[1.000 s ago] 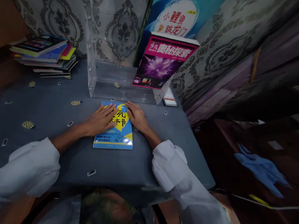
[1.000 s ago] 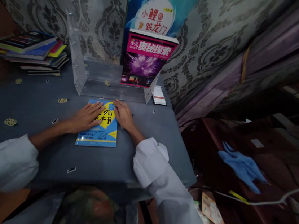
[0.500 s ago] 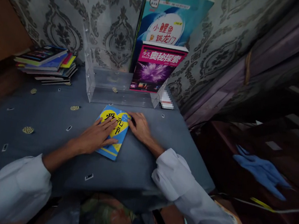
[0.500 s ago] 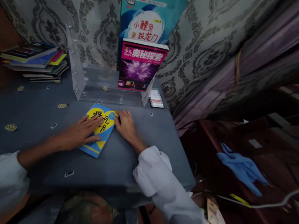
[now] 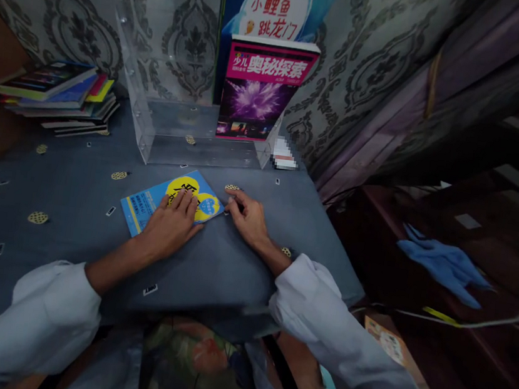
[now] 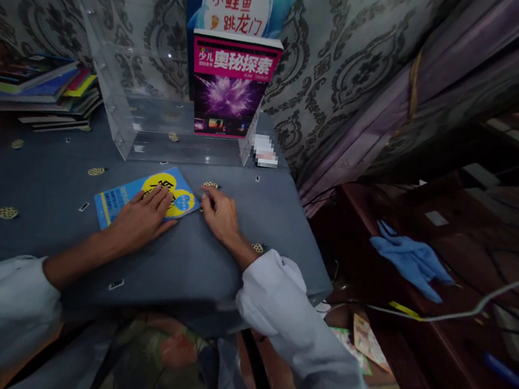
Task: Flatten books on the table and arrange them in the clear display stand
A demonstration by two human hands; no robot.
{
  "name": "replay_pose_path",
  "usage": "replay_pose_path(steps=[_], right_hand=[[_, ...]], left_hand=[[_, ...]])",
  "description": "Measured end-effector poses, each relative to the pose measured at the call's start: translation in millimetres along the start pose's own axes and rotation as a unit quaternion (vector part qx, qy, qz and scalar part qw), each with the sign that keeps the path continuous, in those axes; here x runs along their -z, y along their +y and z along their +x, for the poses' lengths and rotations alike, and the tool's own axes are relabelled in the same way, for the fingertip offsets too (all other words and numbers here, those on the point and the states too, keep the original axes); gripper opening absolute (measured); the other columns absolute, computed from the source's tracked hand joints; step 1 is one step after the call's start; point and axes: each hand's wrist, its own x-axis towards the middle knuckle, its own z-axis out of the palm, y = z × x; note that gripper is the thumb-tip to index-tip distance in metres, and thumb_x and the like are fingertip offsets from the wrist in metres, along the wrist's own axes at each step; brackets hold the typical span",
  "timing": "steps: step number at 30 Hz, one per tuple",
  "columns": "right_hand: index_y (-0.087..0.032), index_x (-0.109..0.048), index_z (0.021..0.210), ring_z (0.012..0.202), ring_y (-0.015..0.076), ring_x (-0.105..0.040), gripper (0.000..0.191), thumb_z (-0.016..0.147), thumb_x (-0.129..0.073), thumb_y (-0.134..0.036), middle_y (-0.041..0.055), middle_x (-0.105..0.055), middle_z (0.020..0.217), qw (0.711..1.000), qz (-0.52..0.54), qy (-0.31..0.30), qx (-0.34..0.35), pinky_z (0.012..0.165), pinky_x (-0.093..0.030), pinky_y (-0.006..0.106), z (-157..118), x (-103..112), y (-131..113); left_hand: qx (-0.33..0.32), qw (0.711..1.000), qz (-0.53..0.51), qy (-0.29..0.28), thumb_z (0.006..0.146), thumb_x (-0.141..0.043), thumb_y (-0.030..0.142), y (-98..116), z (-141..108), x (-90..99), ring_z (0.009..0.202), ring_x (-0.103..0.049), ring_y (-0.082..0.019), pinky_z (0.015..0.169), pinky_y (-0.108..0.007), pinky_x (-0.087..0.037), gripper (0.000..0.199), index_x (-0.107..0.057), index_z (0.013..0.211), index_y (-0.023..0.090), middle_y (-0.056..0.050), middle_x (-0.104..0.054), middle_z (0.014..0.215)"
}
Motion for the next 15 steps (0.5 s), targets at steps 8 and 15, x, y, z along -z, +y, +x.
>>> replay_pose_path(steps=[8,15], right_hand=[[-0.017,-0.068,0.123,0.066,0.0177,-0.07,0.035,0.096,-0.048,-0.028,0.0016,-0.075,0.071,0.999,0.043,0.021,-0.004,0.067,-0.052,0.029,-2.0,4.1,-3.9],[-0.016,-0.064,0.128,0.053,0.015,-0.06,0.039,0.097,-0.048,-0.032,-0.0016,-0.068,0.061,0.998,0.059,-0.016,-0.002,0.06,-0.049,0.027,-5.0,5.3,-9.0]], left_hand=[[-0.011,1.0,0.021,0.001,0.105,-0.042,0.032,1.3,3.1,6.8,0.137,-0.052,-0.036,0.109,-0.048,-0.047,0.047,-0.055,0.139,0.002,-0.023,-0.057,0.145],[0.001,0.999,-0.024,0.034,0.104,-0.043,0.034,5.4,-0.2,-1.7,0.141,-0.047,-0.038,0.112,-0.053,-0.043,0.048,-0.055,0.138,0.002,-0.027,-0.054,0.146]])
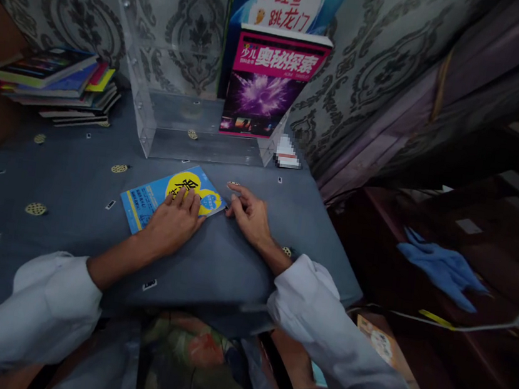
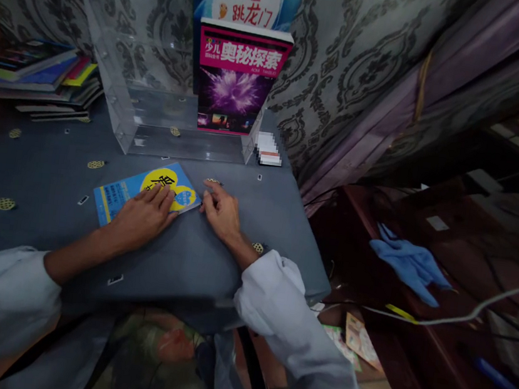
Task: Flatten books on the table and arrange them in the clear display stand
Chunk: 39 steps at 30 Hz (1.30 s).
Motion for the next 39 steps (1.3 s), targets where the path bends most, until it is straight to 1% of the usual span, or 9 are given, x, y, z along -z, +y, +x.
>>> replay_pose_path(steps=[5,7,10,12,15,18,21,26,39], right_hand=[[-0.018,-0.061,0.133,0.056,0.0152,-0.062,0.04,0.099,-0.048,-0.035,-0.0017,-0.069,0.063,0.996,-0.01,-0.074,0.038,0.059,-0.049,0.026,-3.1,0.6,-3.7],[-0.018,-0.06,0.135,0.058,0.0154,-0.063,0.041,0.099,-0.048,-0.035,-0.0008,-0.072,0.068,0.994,-0.029,-0.096,0.051,0.061,-0.05,0.027,-2.5,1.2,-2.9],[-0.018,-0.057,0.139,0.07,0.0184,-0.067,0.044,0.099,-0.049,-0.034,0.0028,-0.076,0.081,0.991,-0.067,-0.099,0.066,0.067,-0.054,0.03,0.7,1.7,1.9],[-0.019,-0.054,0.143,0.092,0.0226,-0.07,0.047,0.098,-0.048,-0.033,0.0069,-0.077,0.098,0.988,-0.086,-0.091,0.085,0.075,-0.056,0.034,4.5,1.2,6.9],[-0.021,-0.047,0.149,0.128,0.027,-0.059,0.053,0.098,-0.048,-0.031,0.0123,-0.067,0.135,0.981,-0.113,-0.087,0.129,0.101,-0.052,0.047,11.5,-1.5,14.6],[-0.021,-0.042,0.153,0.139,0.0276,-0.051,0.055,0.099,-0.046,-0.032,0.014,-0.055,0.15,0.974,-0.136,-0.106,0.15,0.115,-0.041,0.054,17.4,-5.2,19.5],[-0.021,-0.041,0.153,0.139,0.027,-0.05,0.054,0.1,-0.044,-0.034,0.0136,-0.055,0.151,0.972,-0.14,-0.118,0.146,0.117,-0.039,0.054,19.5,-7.7,20.7],[-0.019,-0.043,0.151,0.138,0.0279,-0.051,0.053,0.1,-0.044,-0.033,0.0137,-0.056,0.15,0.975,-0.131,-0.112,0.138,0.117,-0.039,0.053,13.6,-8.8,17.5],[-0.025,-0.054,0.143,0.128,0.0239,-0.06,0.044,0.102,-0.041,-0.027,0.0085,-0.064,0.141,0.981,-0.074,-0.124,0.13,0.109,-0.049,0.047,-22.5,-13.0,-7.7]], left_hand=[[-0.029,0.998,-0.047,0.013,0.104,-0.044,0.041,-35.4,-7.3,0.5,0.137,-0.053,-0.03,0.115,-0.047,-0.042,0.044,-0.06,0.135,0.015,-0.016,-0.059,0.145],[0.018,0.999,-0.03,0.015,0.104,-0.042,0.04,-60.5,-15.4,2.0,0.136,-0.053,-0.032,0.112,-0.05,-0.043,0.042,-0.061,0.135,0.018,-0.014,-0.057,0.147],[0.094,0.995,-0.024,-0.007,0.104,-0.038,0.039,-89.8,-33.0,2.9,0.122,-0.064,-0.032,0.094,-0.046,-0.056,0.046,-0.056,0.142,0.02,-0.014,-0.06,0.143],[0.102,0.995,-0.024,-0.004,0.104,-0.035,0.041,-95.8,-44.8,4.1,0.112,-0.068,-0.03,0.082,-0.039,-0.059,0.047,-0.056,0.141,0.021,-0.013,-0.067,0.131],[0.094,0.996,0.002,0.002,0.104,-0.035,0.046,-86.9,-56.8,9.3,0.1,-0.07,-0.028,0.07,-0.034,-0.057,0.046,-0.062,0.133,0.023,-0.011,-0.07,0.112],[0.088,0.996,0.027,-0.002,0.103,-0.04,0.052,-72.7,-61.0,15.9,0.098,-0.068,-0.029,0.071,-0.036,-0.056,0.046,-0.065,0.126,0.021,-0.012,-0.069,0.105],[0.023,0.999,0.015,0.02,0.1,-0.045,0.06,-64.2,-61.4,16.4,0.111,-0.063,-0.032,0.09,-0.044,-0.054,0.052,-0.066,0.124,0.019,-0.016,-0.067,0.12],[-0.123,0.99,-0.06,0.016,0.098,-0.049,0.062,-53.4,-60.7,0.0,0.139,-0.048,-0.032,0.115,-0.048,-0.039,0.062,-0.053,0.143,0.019,-0.015,-0.053,0.149],[-0.118,0.991,-0.066,0.012,0.105,-0.043,0.046,-46.3,-58.7,-14.7,0.143,-0.047,-0.03,0.12,-0.048,-0.038,0.047,-0.059,0.142,0.021,-0.011,-0.058,0.148]])
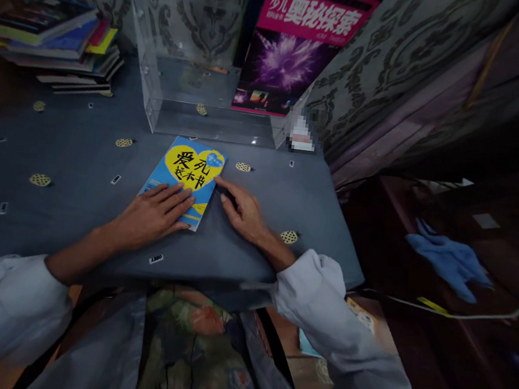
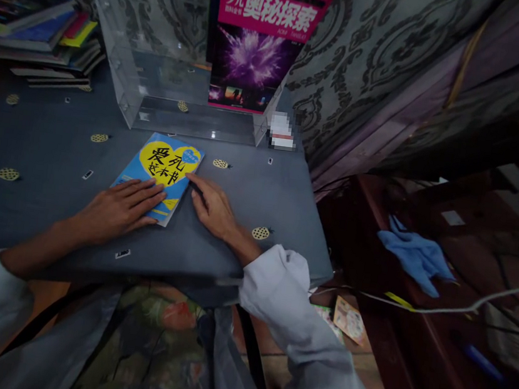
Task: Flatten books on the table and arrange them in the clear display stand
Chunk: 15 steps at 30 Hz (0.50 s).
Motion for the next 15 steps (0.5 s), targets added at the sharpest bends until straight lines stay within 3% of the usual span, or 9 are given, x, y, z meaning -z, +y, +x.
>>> replay_pose_path(steps=[4,9,15], right_hand=[[-0.026,-0.06,0.138,0.121,0.0243,-0.064,0.041,0.101,-0.043,-0.027,0.008,-0.07,0.131,1.0,-0.004,0.002,0.011,0.107,-0.05,0.049,-5.8,-2.7,-9.0],[-0.023,-0.069,0.123,0.126,0.0262,-0.062,0.032,0.098,-0.049,-0.024,0.0106,-0.074,0.123,0.996,-0.069,0.006,0.052,0.112,-0.043,0.053,-9.3,-6.5,-17.6],[-0.023,-0.07,0.123,0.129,0.0253,-0.061,0.03,0.098,-0.052,-0.022,0.0113,-0.071,0.13,0.991,-0.118,-0.016,0.053,0.118,-0.037,0.054,4.2,-7.0,-17.2]], left_hand=[[-0.007,1.0,-0.01,0.022,0.103,-0.045,0.049,0.4,-1.9,-0.6,0.142,-0.048,-0.03,0.12,-0.048,-0.038,0.051,-0.059,0.142,0.02,-0.012,-0.058,0.148],[-0.023,0.999,-0.033,0.023,0.102,-0.044,0.057,-3.7,-1.2,4.5,0.147,-0.042,-0.028,0.122,-0.048,-0.035,0.059,-0.053,0.147,0.019,-0.012,-0.052,0.153],[-0.028,0.996,-0.079,-0.018,0.107,-0.031,0.045,-33.1,30.6,3.8,0.151,-0.035,-0.02,0.124,-0.043,-0.029,0.054,-0.044,0.154,0.021,-0.008,-0.042,0.161]])
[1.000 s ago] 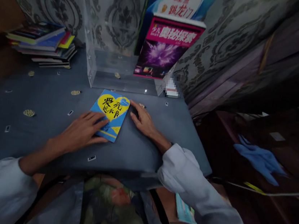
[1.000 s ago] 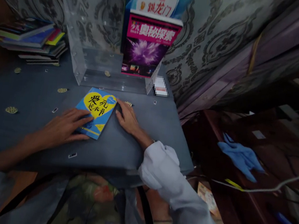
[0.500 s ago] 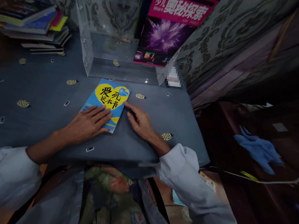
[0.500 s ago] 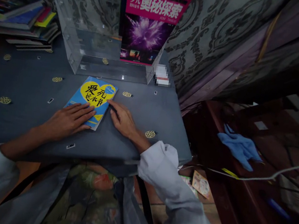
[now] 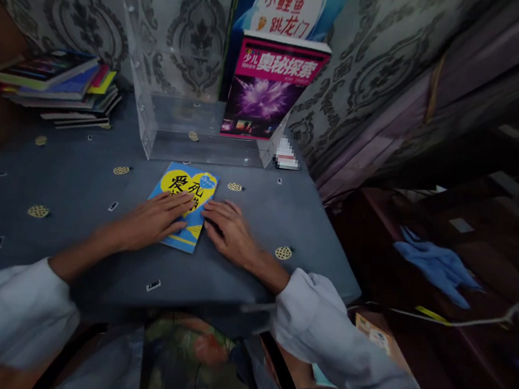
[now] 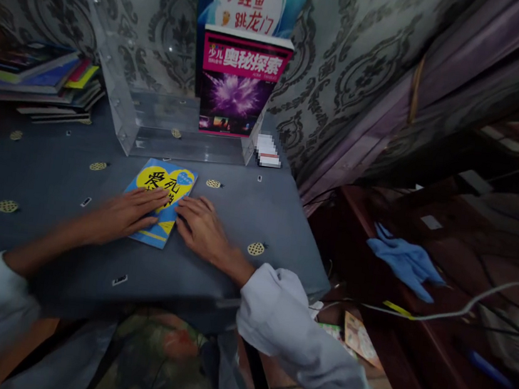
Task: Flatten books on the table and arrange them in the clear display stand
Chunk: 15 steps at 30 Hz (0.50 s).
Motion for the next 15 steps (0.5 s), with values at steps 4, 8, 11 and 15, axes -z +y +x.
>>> replay_pose_path(steps=[4,8,11,15], right_hand=[[-0.023,-0.067,0.128,0.134,0.0246,-0.058,0.033,0.098,-0.054,-0.022,0.0115,-0.069,0.135,1.0,-0.015,-0.007,-0.014,0.12,-0.034,0.055,19.4,-5.3,13.3],[-0.023,-0.065,0.132,0.138,0.024,-0.055,0.036,0.097,-0.055,-0.021,0.0118,-0.064,0.142,0.998,-0.027,0.006,-0.055,0.122,-0.03,0.055,39.9,-11.3,34.9],[-0.021,-0.063,0.135,0.141,0.0249,-0.052,0.039,0.097,-0.054,-0.02,0.0125,-0.061,0.145,0.997,-0.023,0.006,-0.074,0.122,-0.028,0.058,48.6,-12.9,44.6],[-0.021,-0.059,0.14,0.145,0.026,-0.046,0.042,0.099,-0.05,-0.023,0.0131,-0.056,0.15,0.995,-0.035,0.017,-0.09,0.123,-0.026,0.059,46.2,-15.1,39.8]], left_hand=[[0.0,1.0,-0.001,-0.014,0.107,-0.026,0.042,-25.4,30.5,-1.0,0.152,-0.032,-0.019,0.124,-0.042,-0.027,0.056,-0.041,0.155,0.018,-0.01,-0.039,0.162],[0.014,1.0,-0.003,-0.013,0.106,-0.024,0.042,-40.0,49.7,-1.3,0.153,-0.03,-0.02,0.125,-0.044,-0.024,0.057,-0.04,0.155,0.018,-0.01,-0.037,0.163],[0.055,0.998,-0.007,0.0,0.106,-0.024,0.043,-47.1,52.0,-2.0,0.154,-0.029,-0.021,0.125,-0.047,-0.022,0.058,-0.038,0.156,0.018,-0.01,-0.037,0.163],[0.12,0.992,-0.019,0.043,0.105,-0.025,0.042,-54.2,43.1,-7.9,0.154,-0.027,-0.025,0.124,-0.047,-0.025,0.061,-0.039,0.155,0.011,-0.014,-0.035,0.164]])
